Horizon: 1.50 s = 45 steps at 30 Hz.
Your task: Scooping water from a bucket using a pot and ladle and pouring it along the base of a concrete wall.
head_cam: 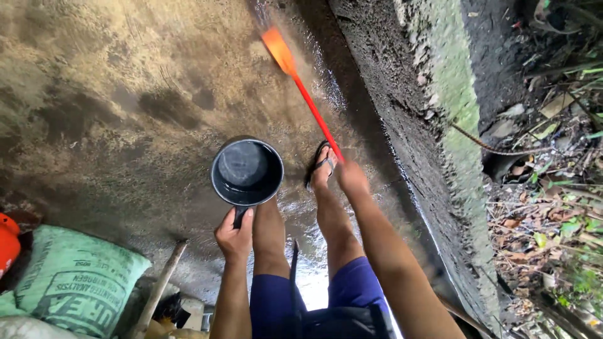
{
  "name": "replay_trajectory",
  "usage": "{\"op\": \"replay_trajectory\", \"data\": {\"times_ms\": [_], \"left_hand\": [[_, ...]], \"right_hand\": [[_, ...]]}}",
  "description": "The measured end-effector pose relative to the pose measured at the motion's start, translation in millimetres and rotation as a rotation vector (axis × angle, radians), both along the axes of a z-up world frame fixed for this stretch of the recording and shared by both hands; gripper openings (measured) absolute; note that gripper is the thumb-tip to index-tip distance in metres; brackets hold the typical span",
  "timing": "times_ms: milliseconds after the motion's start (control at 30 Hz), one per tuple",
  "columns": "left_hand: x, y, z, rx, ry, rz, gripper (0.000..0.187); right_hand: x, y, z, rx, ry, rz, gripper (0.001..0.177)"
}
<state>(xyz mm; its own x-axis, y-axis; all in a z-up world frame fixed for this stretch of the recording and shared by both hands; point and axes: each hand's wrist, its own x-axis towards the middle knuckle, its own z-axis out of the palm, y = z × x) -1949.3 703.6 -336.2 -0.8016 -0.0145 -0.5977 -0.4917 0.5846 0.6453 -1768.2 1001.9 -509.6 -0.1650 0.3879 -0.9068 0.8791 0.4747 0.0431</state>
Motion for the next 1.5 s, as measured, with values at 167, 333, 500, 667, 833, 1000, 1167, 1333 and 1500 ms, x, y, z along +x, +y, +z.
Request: {"op": "replay_trajectory", "data": {"times_ms": [167, 333, 500, 667, 833, 1000, 1167, 1333, 1500], "left_hand": [[-8, -22, 10, 0.004, -0.013, -0.042, 0.023], [-8, -44, 12, -0.009, 0.014, -0.137, 0.02], [5, -48, 7, -0.021, 0.045, -0.144, 0.017], [46, -43, 1, -0.037, 0.05, -0.125, 0.017], [79, -30, 11, 0.02, 0.061, -0.006, 0.023], [110, -25, 8, -0.028, -0.009, 0.016, 0.025], [119, -12, -2, -0.033, -0.063, 0.034, 0.026], [107, -7, -4, -0.001, -0.032, 0.022, 0.026], [84, -3, -7, -0.048, 0.053, -0.072, 0.025]], "right_hand": [[172, -24, 85, 0.058, -0.365, -0.07, 0.057], [235, -46, -62, 0.209, 0.287, 0.52, 0.047], [-78, 25, -36, 0.167, 0.233, 0.213, 0.042], [-10, 45, -26, 0.141, 0.145, 0.289, 0.041], [129, 12, 43, 0.146, -0.209, 0.146, 0.053], [8, 29, -21, 0.119, 0.092, 0.168, 0.049], [-171, 60, -21, 0.134, 0.13, 0.158, 0.047], [-8, 46, -6, 0.173, 0.263, 0.557, 0.045], [129, -7, 26, 0.18, -0.146, 0.24, 0.05]]}}
